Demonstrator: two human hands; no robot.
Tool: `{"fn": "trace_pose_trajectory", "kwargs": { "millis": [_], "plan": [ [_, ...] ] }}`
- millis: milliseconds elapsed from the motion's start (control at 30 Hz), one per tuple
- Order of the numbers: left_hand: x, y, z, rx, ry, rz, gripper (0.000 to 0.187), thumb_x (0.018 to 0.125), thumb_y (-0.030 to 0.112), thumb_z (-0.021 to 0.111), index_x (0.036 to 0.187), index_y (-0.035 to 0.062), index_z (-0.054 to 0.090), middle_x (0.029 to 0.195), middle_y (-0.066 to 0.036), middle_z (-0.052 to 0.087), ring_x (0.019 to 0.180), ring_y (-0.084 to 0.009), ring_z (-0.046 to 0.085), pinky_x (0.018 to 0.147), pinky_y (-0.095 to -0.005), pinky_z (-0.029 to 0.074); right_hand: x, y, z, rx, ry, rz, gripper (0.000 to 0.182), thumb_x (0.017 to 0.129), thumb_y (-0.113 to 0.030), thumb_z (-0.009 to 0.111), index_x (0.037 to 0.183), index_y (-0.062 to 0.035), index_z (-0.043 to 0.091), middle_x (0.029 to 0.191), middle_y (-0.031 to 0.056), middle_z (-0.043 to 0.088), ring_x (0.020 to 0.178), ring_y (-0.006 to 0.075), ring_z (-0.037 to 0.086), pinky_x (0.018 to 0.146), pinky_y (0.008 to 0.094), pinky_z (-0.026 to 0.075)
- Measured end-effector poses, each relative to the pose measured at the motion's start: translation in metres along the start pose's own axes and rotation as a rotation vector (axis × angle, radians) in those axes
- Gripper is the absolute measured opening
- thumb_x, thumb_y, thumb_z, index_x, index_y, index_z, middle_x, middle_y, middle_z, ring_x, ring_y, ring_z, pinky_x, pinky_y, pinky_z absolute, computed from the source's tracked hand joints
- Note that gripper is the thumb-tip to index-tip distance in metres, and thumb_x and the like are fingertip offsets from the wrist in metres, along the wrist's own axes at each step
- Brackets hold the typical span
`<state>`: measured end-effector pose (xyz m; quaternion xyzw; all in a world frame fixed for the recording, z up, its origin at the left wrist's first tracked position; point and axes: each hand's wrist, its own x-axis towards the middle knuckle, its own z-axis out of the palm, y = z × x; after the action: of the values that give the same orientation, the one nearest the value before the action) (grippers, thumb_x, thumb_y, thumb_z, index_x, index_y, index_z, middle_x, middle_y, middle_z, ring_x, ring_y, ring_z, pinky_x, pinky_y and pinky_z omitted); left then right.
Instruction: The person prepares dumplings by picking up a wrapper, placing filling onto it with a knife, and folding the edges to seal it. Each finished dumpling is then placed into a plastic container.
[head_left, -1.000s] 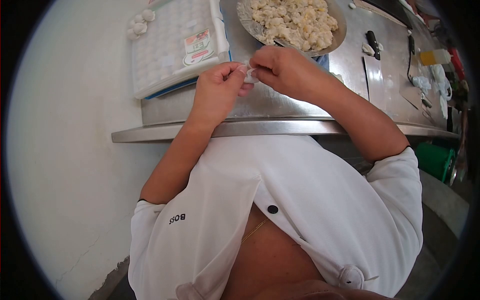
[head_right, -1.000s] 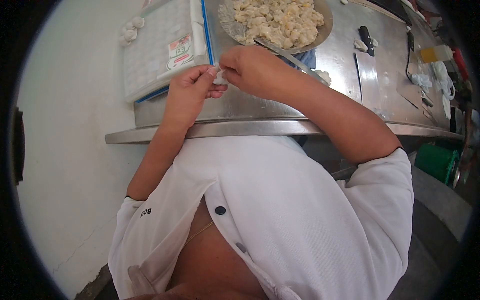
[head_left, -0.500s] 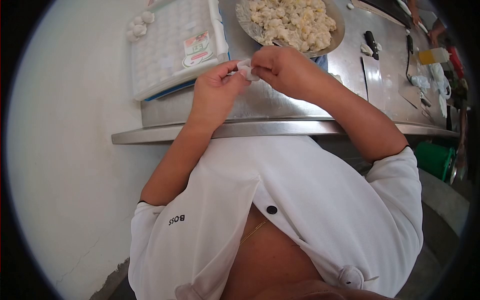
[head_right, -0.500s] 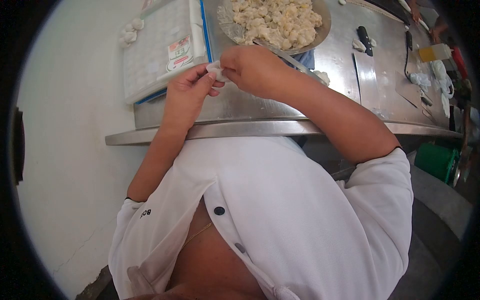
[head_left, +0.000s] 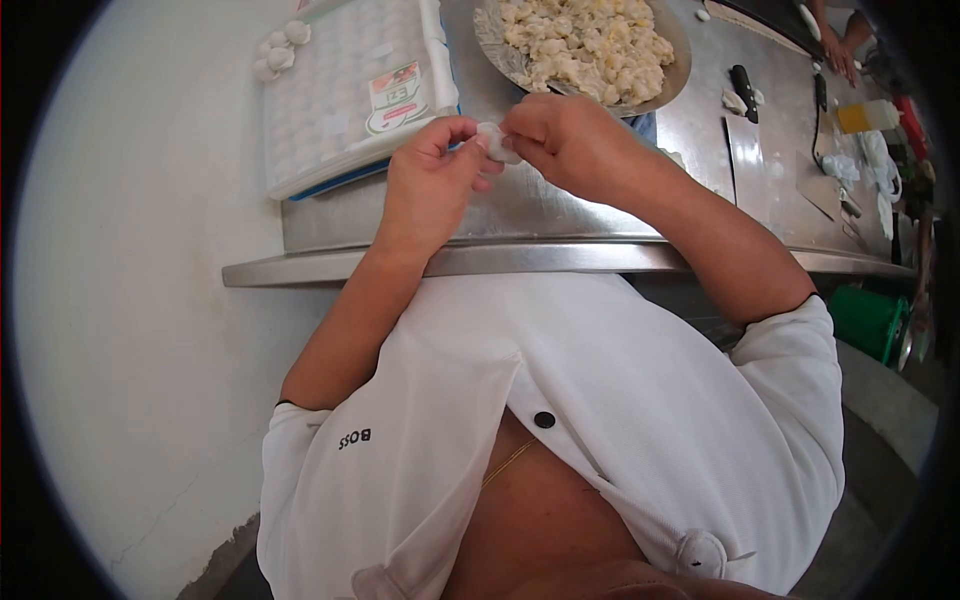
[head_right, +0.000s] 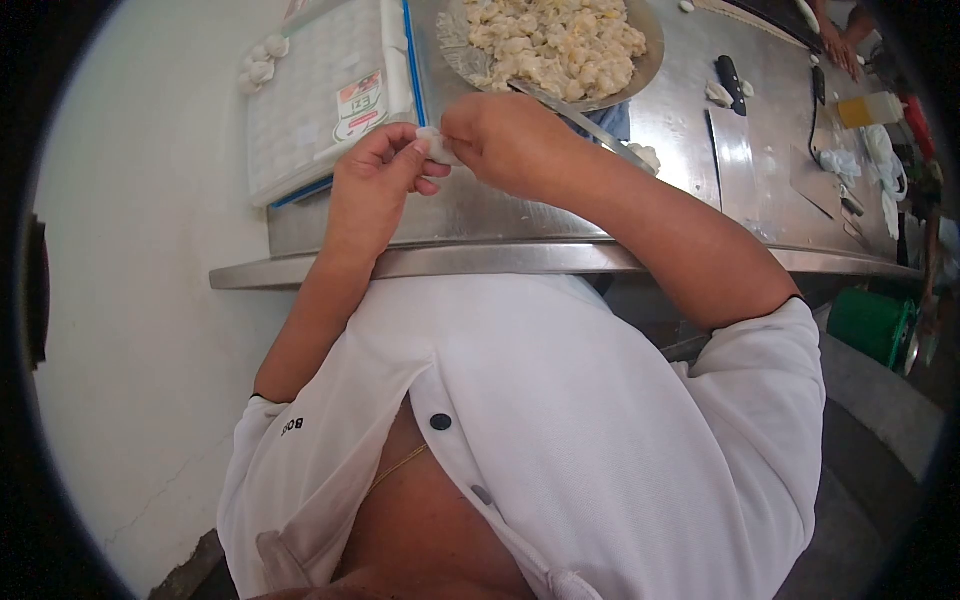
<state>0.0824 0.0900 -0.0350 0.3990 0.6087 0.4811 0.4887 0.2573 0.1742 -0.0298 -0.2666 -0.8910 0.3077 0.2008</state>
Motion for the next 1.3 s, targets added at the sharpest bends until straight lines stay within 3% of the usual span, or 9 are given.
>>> {"fn": "trace_pose_trajectory", "kwargs": {
  "millis": [300, 367, 500, 567, 667, 767, 933, 1067, 1300],
  "plan": [
    [-0.004, 0.003, 0.001, 0.127, -0.055, 0.007, 0.023, 0.096, 0.012, 0.059, 0.114, -0.0035, 0.063, 0.097, -0.008, 0.068, 0.082, -0.0151, 0.069, 0.067, -0.0256, 0.055, 0.000, 0.000, 0.001, 0.046, 0.056, 0.038, 0.014, 0.087, -0.010, 0.065, 0.096, 0.0002, 0.065, 0.082, 0.0149, 0.063, 0.079, 0.0297, 0.062, 0.071, 0.0380, 0.049],
    [-0.005, 0.006, 0.001, 0.086, 0.004, -0.018, 0.026, 0.098, 0.013, 0.054, 0.118, -0.0033, 0.059, 0.103, -0.009, 0.067, 0.085, -0.0183, 0.070, 0.069, -0.0269, 0.055, 0.001, 0.004, 0.000, 0.031, 0.027, -0.005, 0.015, 0.087, -0.010, 0.065, 0.096, 0.0007, 0.065, 0.081, 0.0147, 0.063, 0.078, 0.0284, 0.062, 0.071, 0.0371, 0.049],
    [0.003, 0.003, -0.009, -0.102, -0.011, -0.100, 0.031, 0.101, 0.019, 0.048, 0.121, -0.0034, 0.056, 0.107, -0.013, 0.066, 0.087, -0.0243, 0.070, 0.070, -0.0303, 0.056, 0.004, 0.000, -0.010, 0.226, 0.015, 0.116, 0.014, 0.089, -0.011, 0.064, 0.096, 0.0013, 0.066, 0.080, 0.0108, 0.062, 0.077, 0.0216, 0.060, 0.070, 0.0331, 0.048],
    [0.005, 0.002, -0.014, -0.480, -0.242, -0.287, 0.036, 0.102, 0.025, 0.044, 0.121, -0.0035, 0.055, 0.107, -0.015, 0.065, 0.089, -0.0287, 0.070, 0.070, -0.0342, 0.057, 0.004, -0.002, -0.010, 0.291, -0.019, 0.139, 0.015, 0.089, -0.011, 0.064, 0.096, 0.0015, 0.066, 0.080, 0.0089, 0.062, 0.077, 0.0192, 0.060, 0.070, 0.0316, 0.048],
    [0.007, 0.004, -0.015, -0.583, -0.406, -0.343, 0.038, 0.103, 0.027, 0.042, 0.123, -0.0032, 0.054, 0.108, -0.016, 0.065, 0.091, -0.0304, 0.069, 0.070, -0.0372, 0.058, 0.002, -0.001, -0.003, 0.542, -0.076, 0.245, 0.017, 0.090, -0.012, 0.064, 0.098, 0.0018, 0.067, 0.080, 0.0049, 0.063, 0.077, 0.0148, 0.059, 0.070, 0.0288, 0.047],
    [0.010, -0.007, -0.022, -0.648, -0.447, -0.288, 0.037, 0.103, 0.026, 0.043, 0.124, -0.0027, 0.053, 0.110, -0.016, 0.064, 0.092, -0.0287, 0.068, 0.071, -0.0374, 0.058, 0.002, 0.004, -0.001, 0.501, -0.003, 0.107, 0.019, 0.091, -0.015, 0.063, 0.102, 0.0011, 0.068, 0.082, 0.0022, 0.064, 0.075, 0.0116, 0.058, 0.068, 0.0261, 0.047],
    [0.010, -0.006, -0.025, -0.650, -0.429, -0.291, 0.035, 0.103, 0.025, 0.045, 0.123, -0.0020, 0.054, 0.110, -0.014, 0.063, 0.089, -0.0252, 0.067, 0.070, -0.0351, 0.056, 0.005, -0.005, -0.014, 0.730, -0.196, 0.387, 0.023, 0.094, -0.021, 0.062, 0.109, -0.0030, 0.068, 0.082, 0.0003, 0.064, 0.072, 0.0069, 0.057, 0.065, 0.0231, 0.048],
    [0.009, -0.004, -0.024, -0.666, -0.386, -0.271, 0.032, 0.103, 0.024, 0.045, 0.120, -0.0012, 0.056, 0.108, -0.013, 0.063, 0.086, -0.0233, 0.066, 0.069, -0.0333, 0.055, 0.007, -0.015, -0.024, 0.758, -0.217, 0.405, 0.025, 0.094, -0.024, 0.062, 0.108, -0.0042, 0.068, 0.080, -0.0008, 0.064, 0.071, 0.0055, 0.056, 0.063, 0.0223, 0.048],
    [0.011, -0.007, -0.021, -0.612, -0.379, -0.273, 0.030, 0.103, 0.024, 0.045, 0.116, 0.0000, 0.057, 0.106, -0.012, 0.064, 0.086, -0.0231, 0.067, 0.068, -0.0324, 0.055, 0.005, -0.005, -0.006, 0.686, -0.109, 0.347, 0.022, 0.094, -0.024, 0.062, 0.096, -0.0030, 0.069, 0.077, 0.0001, 0.063, 0.067, 0.0070, 0.056, 0.061, 0.0236, 0.047]
  ]
}}
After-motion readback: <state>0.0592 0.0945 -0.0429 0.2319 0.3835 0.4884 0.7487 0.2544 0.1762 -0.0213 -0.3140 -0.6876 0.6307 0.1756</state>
